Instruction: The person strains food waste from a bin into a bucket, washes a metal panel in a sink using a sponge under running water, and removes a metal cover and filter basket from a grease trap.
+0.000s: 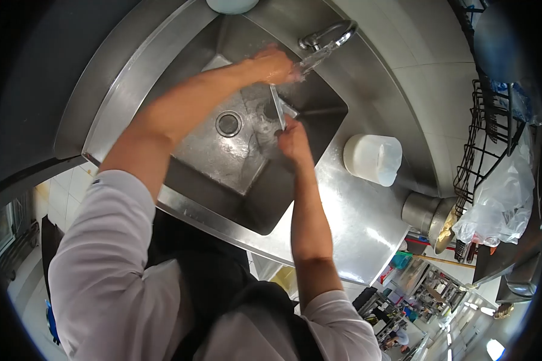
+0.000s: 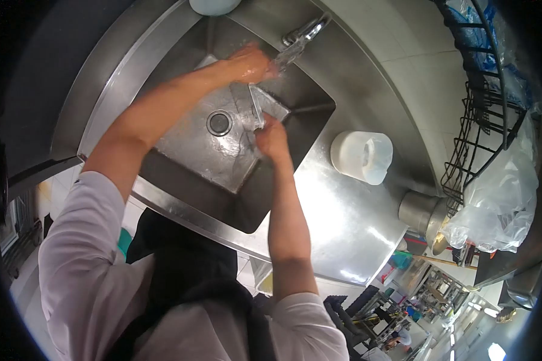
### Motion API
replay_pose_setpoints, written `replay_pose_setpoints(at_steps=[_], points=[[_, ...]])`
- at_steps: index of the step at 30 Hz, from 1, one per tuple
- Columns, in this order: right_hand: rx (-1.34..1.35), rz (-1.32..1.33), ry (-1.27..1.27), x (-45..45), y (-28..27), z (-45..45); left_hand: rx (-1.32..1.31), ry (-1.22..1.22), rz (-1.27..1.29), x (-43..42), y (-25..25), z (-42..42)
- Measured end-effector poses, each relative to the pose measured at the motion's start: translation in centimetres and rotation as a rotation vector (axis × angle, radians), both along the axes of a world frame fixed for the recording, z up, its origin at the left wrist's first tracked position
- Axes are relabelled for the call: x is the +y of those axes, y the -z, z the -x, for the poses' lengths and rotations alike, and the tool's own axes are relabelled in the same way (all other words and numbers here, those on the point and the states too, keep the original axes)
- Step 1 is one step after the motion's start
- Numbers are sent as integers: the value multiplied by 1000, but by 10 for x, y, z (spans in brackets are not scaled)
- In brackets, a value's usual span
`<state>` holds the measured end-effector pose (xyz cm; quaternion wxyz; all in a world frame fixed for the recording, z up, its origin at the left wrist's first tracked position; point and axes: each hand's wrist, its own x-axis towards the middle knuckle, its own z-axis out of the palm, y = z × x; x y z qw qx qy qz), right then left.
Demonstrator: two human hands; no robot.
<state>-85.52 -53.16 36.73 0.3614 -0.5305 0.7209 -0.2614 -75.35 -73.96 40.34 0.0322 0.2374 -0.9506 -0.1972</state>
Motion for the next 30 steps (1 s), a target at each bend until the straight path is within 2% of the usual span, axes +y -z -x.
replay_pose_setpoints(at_steps=[3,6,7,9,10,11,14,15,18,19,22,25,27,29,30], points=[[-34,-90,-246,-31,-25,25,-211,274,-158,17,-28,-34],[36,-233,-410,-69,-52,20,-330,320,-116,25,-18,-49],[90,-286,-453,-80,-59,19,-290,278,-147,24,-11,-51],[-218,-242,-411,-100,-45,29,-240,202,-187,23,-18,-62],[-375,-223,-390,-110,-39,32,-217,164,-210,23,-20,-69],[-367,-286,-362,-124,-48,32,-231,143,-205,22,-19,-73],[-284,-26,-191,-156,-35,26,-230,56,-210,20,-7,-84],[-235,84,-31,-160,-37,20,-199,-2,-228,17,1,-89],[-537,170,380,-161,-57,14,-182,-132,-308,13,-2,-97],[-527,141,328,-158,-62,20,-188,-165,-340,12,-3,-99],[-488,-194,234,-150,-69,24,-180,-181,-408,7,0,-106],[-362,138,267,-156,-46,34,-95,-244,-492,10,5,-120],[-148,-136,30,-166,-41,41,-102,-239,-498,7,15,-128],[40,-248,32,-164,-42,41,-99,-250,-540,5,28,-135],[125,-219,149,-164,-43,40,-88,-269,-575,4,34,-140]])
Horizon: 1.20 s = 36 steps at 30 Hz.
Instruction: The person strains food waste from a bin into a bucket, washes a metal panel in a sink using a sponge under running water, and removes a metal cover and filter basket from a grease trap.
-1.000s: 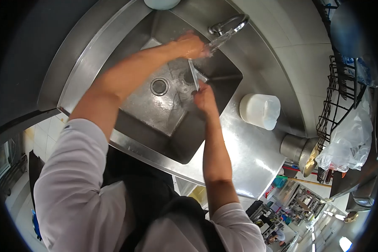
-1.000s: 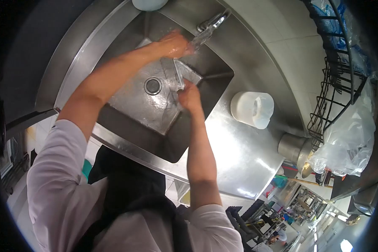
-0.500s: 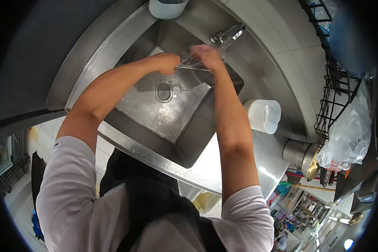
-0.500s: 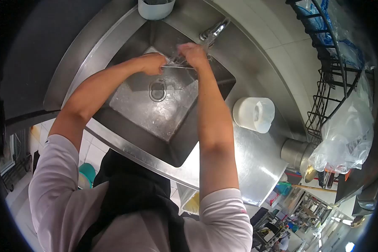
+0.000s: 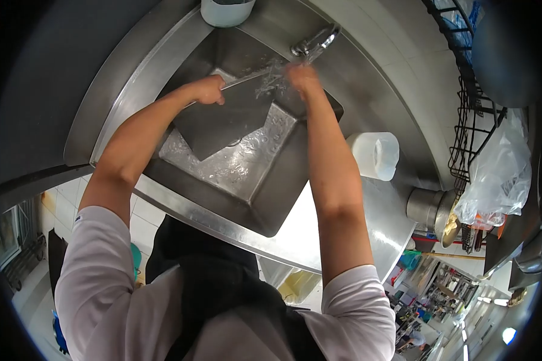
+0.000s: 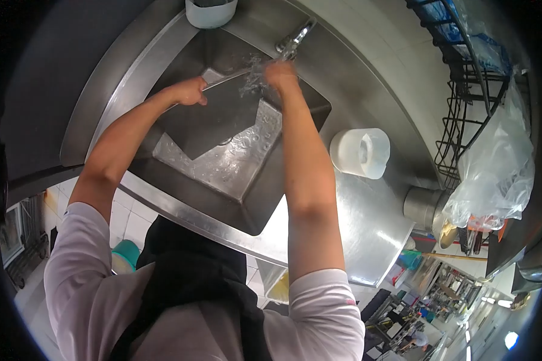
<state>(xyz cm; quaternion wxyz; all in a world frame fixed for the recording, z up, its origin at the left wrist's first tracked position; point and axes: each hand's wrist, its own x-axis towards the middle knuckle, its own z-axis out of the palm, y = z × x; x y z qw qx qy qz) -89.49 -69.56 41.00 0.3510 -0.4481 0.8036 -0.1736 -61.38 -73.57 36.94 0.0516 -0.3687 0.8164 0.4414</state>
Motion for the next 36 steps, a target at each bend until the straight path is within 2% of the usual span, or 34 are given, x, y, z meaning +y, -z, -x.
replay_pose_setpoints(at_steps=[1,4,7,9,10,11,14,15,19,20,24,27,29,31,33,36], points=[[100,30,102,0,-3,-2,9,-26,-31,-1,2,-2],[-631,28,-30,22,-27,-16,12,36,94,1,-3,8],[-957,58,16,14,-37,-22,75,179,188,-15,31,37],[-739,145,80,13,-42,-31,-27,182,106,2,-24,57],[-628,193,115,14,-47,-34,-42,234,147,-1,-16,70],[-836,91,26,20,-62,-38,-56,286,189,-2,-13,81],[-1085,-26,-110,21,-78,-40,-32,377,216,6,-18,111],[-913,170,55,13,-66,-35,-17,396,211,10,-21,122],[-1109,78,-28,18,-80,-45,62,368,186,24,-7,147],[-1104,129,30,16,-74,-44,80,354,178,27,-2,148],[-1142,280,227,-1,-41,-36,-186,432,311,35,-33,146],[-1233,312,213,-18,-30,-35,-88,322,254,35,-41,110],[-1259,330,186,-27,-23,-30,-25,289,226,24,-19,80],[-1246,353,172,-39,-23,-26,-51,188,208,21,-22,39],[-919,258,94,-39,-32,-26,138,119,306,11,3,-2],[-504,-8,-86,-24,-31,-25,-64,-89,41,-1,-13,-40]])
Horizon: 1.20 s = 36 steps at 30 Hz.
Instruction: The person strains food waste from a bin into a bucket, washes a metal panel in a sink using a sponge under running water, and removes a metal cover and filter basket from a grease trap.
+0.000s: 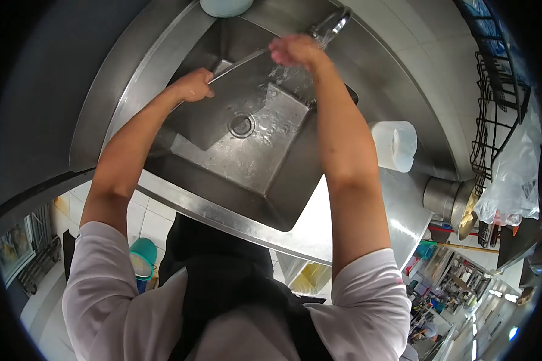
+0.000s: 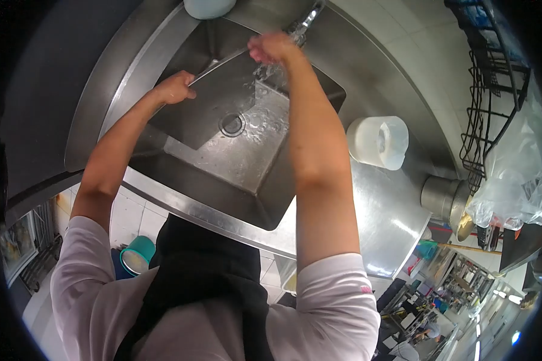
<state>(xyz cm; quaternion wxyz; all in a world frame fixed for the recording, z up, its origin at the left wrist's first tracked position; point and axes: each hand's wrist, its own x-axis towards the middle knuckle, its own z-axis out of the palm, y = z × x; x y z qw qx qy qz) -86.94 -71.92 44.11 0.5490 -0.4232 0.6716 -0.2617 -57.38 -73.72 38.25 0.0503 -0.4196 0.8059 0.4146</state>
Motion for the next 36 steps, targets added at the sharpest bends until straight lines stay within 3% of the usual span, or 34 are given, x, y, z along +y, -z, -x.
replay_pose_setpoints(at_steps=[1,4,5,8,10,12,14,16,18,20,24,25,27,28,29,32,33,36], points=[[136,-75,-100,3,1,1,-13,24,11,-3,-4,-2],[134,39,34,6,21,12,32,91,68,-5,0,7],[-64,43,149,16,6,1,92,115,115,-3,7,17],[-584,-111,-150,34,-39,-10,62,302,192,-8,14,64],[-468,-2,24,33,-39,-8,5,490,173,-8,-5,95],[-321,113,273,26,-34,-5,-43,429,128,0,-17,128],[-401,67,95,29,-36,-6,81,371,329,1,25,158],[-520,-11,-63,39,-52,-16,220,271,315,13,37,172],[-511,115,121,29,-31,-8,200,265,296,15,34,181],[-515,187,379,24,-19,-5,13,361,267,22,-4,178],[-544,140,164,28,-29,-5,10,430,210,13,-2,140],[-589,222,227,24,-19,8,35,409,209,7,8,127],[-366,239,224,28,-16,13,31,382,268,3,6,93],[-258,242,219,29,-16,12,80,281,236,7,3,76],[-417,108,95,31,-27,8,130,177,207,11,-1,60],[-615,247,327,26,-15,15,22,78,109,15,-9,32],[-437,258,510,19,4,20,-11,82,93,18,-14,24],[-17,91,-102,26,1,16,74,-43,63,29,-3,5]])
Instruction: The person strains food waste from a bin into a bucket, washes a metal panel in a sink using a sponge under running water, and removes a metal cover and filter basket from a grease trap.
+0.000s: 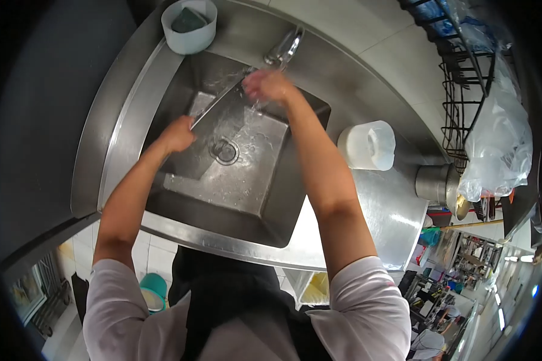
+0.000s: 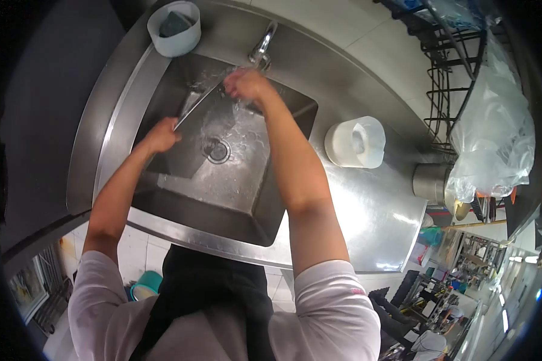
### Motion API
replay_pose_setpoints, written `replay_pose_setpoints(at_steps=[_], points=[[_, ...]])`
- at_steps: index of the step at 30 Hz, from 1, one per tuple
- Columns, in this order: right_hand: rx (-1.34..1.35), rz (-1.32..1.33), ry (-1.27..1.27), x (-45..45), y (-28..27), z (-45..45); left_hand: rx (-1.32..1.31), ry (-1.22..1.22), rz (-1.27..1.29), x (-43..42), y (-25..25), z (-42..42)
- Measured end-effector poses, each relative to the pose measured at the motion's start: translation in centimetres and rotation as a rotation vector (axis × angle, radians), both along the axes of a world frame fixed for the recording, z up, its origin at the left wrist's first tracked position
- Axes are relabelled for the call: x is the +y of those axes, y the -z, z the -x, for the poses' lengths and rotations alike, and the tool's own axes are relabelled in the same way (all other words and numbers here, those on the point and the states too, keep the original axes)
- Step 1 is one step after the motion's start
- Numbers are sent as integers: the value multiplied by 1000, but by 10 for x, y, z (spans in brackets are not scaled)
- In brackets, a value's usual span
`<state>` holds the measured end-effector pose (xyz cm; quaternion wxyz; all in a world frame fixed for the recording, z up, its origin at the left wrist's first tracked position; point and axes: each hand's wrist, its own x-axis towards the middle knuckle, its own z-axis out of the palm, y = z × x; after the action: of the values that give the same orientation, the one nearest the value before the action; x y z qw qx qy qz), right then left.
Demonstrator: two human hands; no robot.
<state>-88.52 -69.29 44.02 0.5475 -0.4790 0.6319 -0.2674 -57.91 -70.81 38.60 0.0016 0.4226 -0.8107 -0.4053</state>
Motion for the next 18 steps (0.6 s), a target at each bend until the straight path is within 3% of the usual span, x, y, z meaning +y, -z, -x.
replay_pose_setpoints(at_steps=[3,5,7,9,12,15,18], points=[[-193,36,206,-2,10,-17,-32,-93,-40,13,4,-12],[668,351,87,-14,59,4,-33,-137,-38,21,-1,-21],[1090,407,118,-14,74,14,0,-163,-53,34,-16,-29],[1064,228,295,-8,82,23,128,-264,-120,42,-18,-43],[683,-229,269,3,56,22,279,-391,-181,49,-19,-67],[50,-132,815,13,72,11,331,-497,-280,57,-53,-74],[-257,91,842,13,80,7,375,-512,-324,59,-55,-84]])
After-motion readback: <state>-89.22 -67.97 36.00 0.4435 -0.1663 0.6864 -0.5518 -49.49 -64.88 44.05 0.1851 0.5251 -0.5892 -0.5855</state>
